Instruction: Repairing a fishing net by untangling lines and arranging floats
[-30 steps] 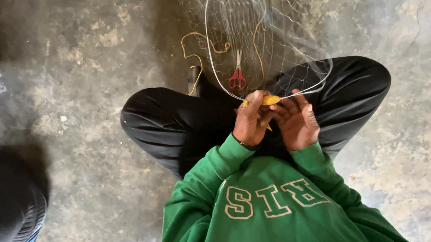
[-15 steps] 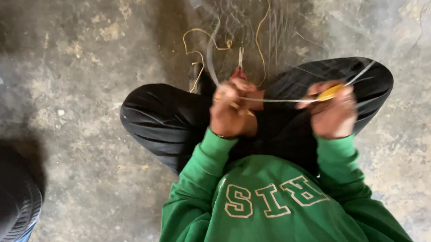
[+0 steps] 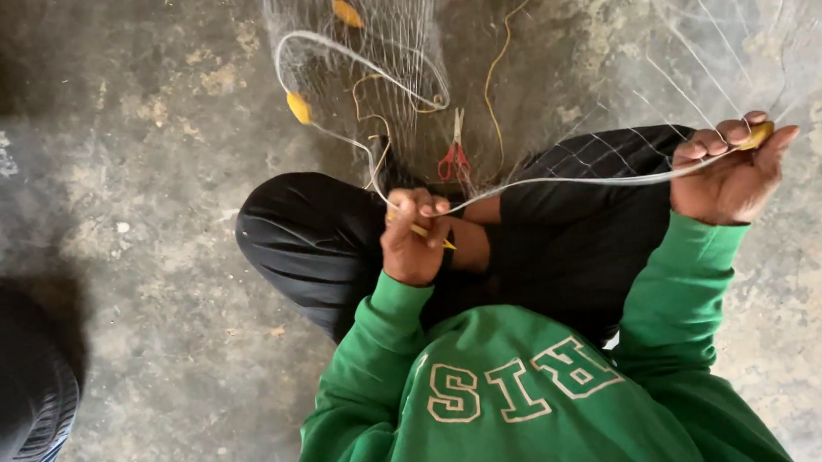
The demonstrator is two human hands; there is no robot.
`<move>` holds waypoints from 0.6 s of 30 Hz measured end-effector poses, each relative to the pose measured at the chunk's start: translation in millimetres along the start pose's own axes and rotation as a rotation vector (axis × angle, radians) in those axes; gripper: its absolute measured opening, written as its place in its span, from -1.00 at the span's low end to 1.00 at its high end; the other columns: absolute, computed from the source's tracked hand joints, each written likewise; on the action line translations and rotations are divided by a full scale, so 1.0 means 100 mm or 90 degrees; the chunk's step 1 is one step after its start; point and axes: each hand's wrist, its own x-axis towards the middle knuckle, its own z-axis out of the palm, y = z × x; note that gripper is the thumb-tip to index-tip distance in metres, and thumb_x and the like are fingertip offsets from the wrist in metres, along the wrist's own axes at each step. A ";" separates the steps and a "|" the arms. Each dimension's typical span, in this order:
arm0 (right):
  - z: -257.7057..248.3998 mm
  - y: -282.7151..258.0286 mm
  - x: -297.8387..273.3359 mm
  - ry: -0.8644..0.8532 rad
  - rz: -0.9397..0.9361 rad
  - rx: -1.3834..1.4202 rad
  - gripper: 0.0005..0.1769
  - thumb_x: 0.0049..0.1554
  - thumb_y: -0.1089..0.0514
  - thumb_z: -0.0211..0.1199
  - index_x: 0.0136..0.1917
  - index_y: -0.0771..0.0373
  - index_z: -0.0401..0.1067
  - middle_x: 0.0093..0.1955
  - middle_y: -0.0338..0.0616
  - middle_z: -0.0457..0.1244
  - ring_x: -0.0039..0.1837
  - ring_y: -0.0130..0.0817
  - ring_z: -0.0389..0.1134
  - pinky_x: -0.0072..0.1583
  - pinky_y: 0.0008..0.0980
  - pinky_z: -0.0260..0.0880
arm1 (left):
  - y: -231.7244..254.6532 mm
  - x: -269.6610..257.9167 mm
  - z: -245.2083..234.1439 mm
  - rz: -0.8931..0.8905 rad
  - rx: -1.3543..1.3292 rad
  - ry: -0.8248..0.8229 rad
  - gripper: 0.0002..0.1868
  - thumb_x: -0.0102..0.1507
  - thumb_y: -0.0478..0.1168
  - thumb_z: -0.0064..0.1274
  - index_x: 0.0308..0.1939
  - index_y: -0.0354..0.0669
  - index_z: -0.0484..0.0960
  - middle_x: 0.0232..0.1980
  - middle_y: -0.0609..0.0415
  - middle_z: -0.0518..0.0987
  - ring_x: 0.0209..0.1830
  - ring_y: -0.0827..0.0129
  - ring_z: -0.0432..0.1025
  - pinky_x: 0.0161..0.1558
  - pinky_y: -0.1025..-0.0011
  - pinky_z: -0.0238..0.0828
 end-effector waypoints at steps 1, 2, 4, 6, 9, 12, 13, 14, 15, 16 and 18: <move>-0.02 0.02 0.00 0.000 0.000 0.001 -0.67 0.12 -0.18 0.04 -0.05 0.06 0.41 -0.20 -0.41 0.27 -0.14 -0.51 0.25 -0.01 -0.52 0.27 | -0.04 -0.02 -0.04 0.000 0.001 0.000 -0.89 0.17 -0.22 -0.09 -0.43 -0.03 0.31 -0.46 0.14 0.31 -0.31 0.32 0.38 -0.74 0.73 -0.02; -0.04 0.04 0.00 -0.025 0.008 0.013 -0.64 0.15 -0.18 0.01 -0.02 0.07 0.41 -0.17 -0.37 0.28 -0.13 -0.48 0.25 0.01 -0.49 0.29 | -0.08 -0.03 -0.07 -0.005 0.016 0.019 -0.89 0.16 -0.22 -0.07 -0.42 -0.05 0.33 -0.50 0.13 0.33 -0.33 0.31 0.39 -0.75 0.74 -0.05; -0.06 0.06 0.01 -0.049 0.019 0.027 -0.61 0.17 -0.18 -0.03 0.02 0.09 0.41 -0.15 -0.34 0.28 -0.11 -0.45 0.26 0.02 -0.45 0.31 | -0.14 -0.05 -0.11 -0.009 0.031 0.040 -0.89 0.14 -0.23 -0.04 -0.41 -0.08 0.34 -0.54 0.12 0.34 -0.35 0.29 0.40 -0.75 0.74 -0.09; -0.08 0.06 -0.01 -0.057 0.021 0.055 -0.59 0.18 -0.18 -0.05 0.05 0.12 0.40 -0.19 -0.31 0.26 -0.13 -0.45 0.25 0.00 -0.43 0.31 | -0.17 -0.05 -0.13 -0.017 0.083 0.079 -0.88 0.15 -0.21 -0.05 -0.38 -0.09 0.33 -0.60 0.16 0.26 -0.45 0.30 0.42 -0.80 0.71 -0.13; -0.19 0.03 -0.02 -0.066 0.032 0.080 -0.53 0.14 -0.21 0.02 0.16 0.09 0.41 -0.14 -0.39 0.26 -0.05 -0.47 0.23 0.07 -0.43 0.29 | -0.18 -0.06 -0.14 -0.008 0.090 0.068 -0.90 0.19 -0.20 -0.09 -0.33 -0.09 0.33 -0.59 0.13 0.24 -0.47 0.33 0.40 -0.79 0.72 -0.08; 0.70 0.50 -0.05 -0.164 0.017 0.062 -0.26 0.03 -0.35 -0.12 0.15 0.28 0.38 0.08 -0.01 0.28 0.16 -0.10 0.29 0.17 -0.24 0.33 | -0.20 -0.06 -0.06 0.006 0.133 0.067 -0.87 0.19 -0.18 -0.11 -0.36 -0.08 0.28 -0.60 0.14 0.22 -0.49 0.33 0.40 -0.80 0.69 -0.13; 0.77 0.67 -0.12 -0.165 0.016 0.061 -0.26 0.03 -0.35 -0.12 0.15 0.28 0.38 0.08 -0.01 0.28 0.16 -0.10 0.29 0.17 -0.24 0.33 | -0.21 -0.05 -0.02 0.006 0.132 0.066 -0.87 0.19 -0.18 -0.11 -0.36 -0.08 0.28 -0.60 0.14 0.22 -0.49 0.33 0.40 -0.80 0.69 -0.13; 0.84 0.84 -0.19 -0.104 0.089 -0.011 -0.19 -0.08 -0.42 -0.15 0.10 0.30 0.29 0.02 0.08 0.25 0.10 -0.05 0.27 0.09 -0.15 0.31 | -0.22 -0.05 0.01 0.013 0.156 0.077 -0.85 0.18 -0.17 -0.11 -0.36 -0.11 0.28 -0.62 0.14 0.22 -0.49 0.34 0.41 -0.79 0.68 -0.12; 0.91 1.03 -0.27 -0.038 0.159 -0.081 -0.11 -0.19 -0.50 -0.17 0.05 0.32 0.20 -0.04 0.17 0.22 0.04 0.01 0.26 0.00 -0.06 0.29 | -0.22 -0.06 0.04 0.018 0.181 0.090 -0.83 0.17 -0.15 -0.10 -0.37 -0.13 0.28 -0.63 0.13 0.23 -0.50 0.34 0.42 -0.79 0.67 -0.10; 0.83 1.20 -0.29 -0.037 0.158 -0.081 -0.11 -0.19 -0.50 -0.17 0.05 0.32 0.20 -0.04 0.17 0.22 0.04 0.01 0.26 0.00 -0.06 0.29 | -0.26 -0.05 0.00 0.017 0.181 0.090 -0.83 0.17 -0.15 -0.10 -0.37 -0.13 0.28 -0.63 0.13 0.23 -0.50 0.34 0.42 -0.79 0.67 -0.10; 0.66 1.56 -0.38 -0.068 0.230 -0.083 0.03 -0.30 -0.43 0.17 0.24 0.30 0.14 0.09 0.19 0.19 0.18 0.05 0.21 0.15 -0.02 0.21 | -0.33 -0.07 -0.08 0.007 0.194 0.080 -0.87 0.20 -0.22 -0.12 -0.38 -0.14 0.29 -0.68 0.02 0.31 -0.54 0.20 0.47 -0.85 0.77 0.04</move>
